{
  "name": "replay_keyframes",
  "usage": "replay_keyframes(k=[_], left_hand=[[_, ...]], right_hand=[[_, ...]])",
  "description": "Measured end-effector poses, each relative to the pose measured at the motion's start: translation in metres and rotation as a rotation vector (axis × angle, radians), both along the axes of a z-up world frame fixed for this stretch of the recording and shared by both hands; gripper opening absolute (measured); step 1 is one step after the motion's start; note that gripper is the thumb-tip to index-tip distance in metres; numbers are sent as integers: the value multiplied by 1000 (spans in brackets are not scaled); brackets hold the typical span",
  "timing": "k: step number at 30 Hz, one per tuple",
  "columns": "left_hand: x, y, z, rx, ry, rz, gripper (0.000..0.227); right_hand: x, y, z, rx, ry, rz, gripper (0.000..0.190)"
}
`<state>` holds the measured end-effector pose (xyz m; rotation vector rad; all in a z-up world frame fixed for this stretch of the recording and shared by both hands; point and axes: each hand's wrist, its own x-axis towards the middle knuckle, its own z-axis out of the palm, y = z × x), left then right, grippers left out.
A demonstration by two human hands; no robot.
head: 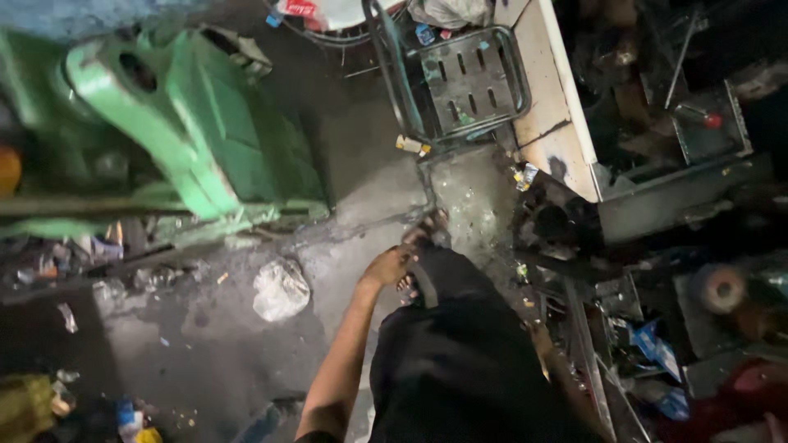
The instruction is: The person wipes several metallic engine cylinder heads with a pink cloth, then places each cleaned part into a clear plastic bag. The person handles the parts one at a time, wipes them, and moves them to a nearby area for bagging.
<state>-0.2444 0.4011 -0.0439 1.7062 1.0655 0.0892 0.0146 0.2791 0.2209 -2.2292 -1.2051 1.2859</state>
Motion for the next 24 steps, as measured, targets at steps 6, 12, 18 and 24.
replay_keyframes(k=[6,12,18,24], left_hand=[[-5,124,-27,125,77,-201,42],[-39,279,-4,14,515,-136,43],[-41,474,13,45,507,-121,36],[11,656,-8,136,554,-229,24]], right_hand=[[26,142,0,-187,-317,315,36],[53,290,-58,156,-308,145,40],[16,469,-133,303,209,-139,29],[-72,586,-210,318,-160,28,56]])
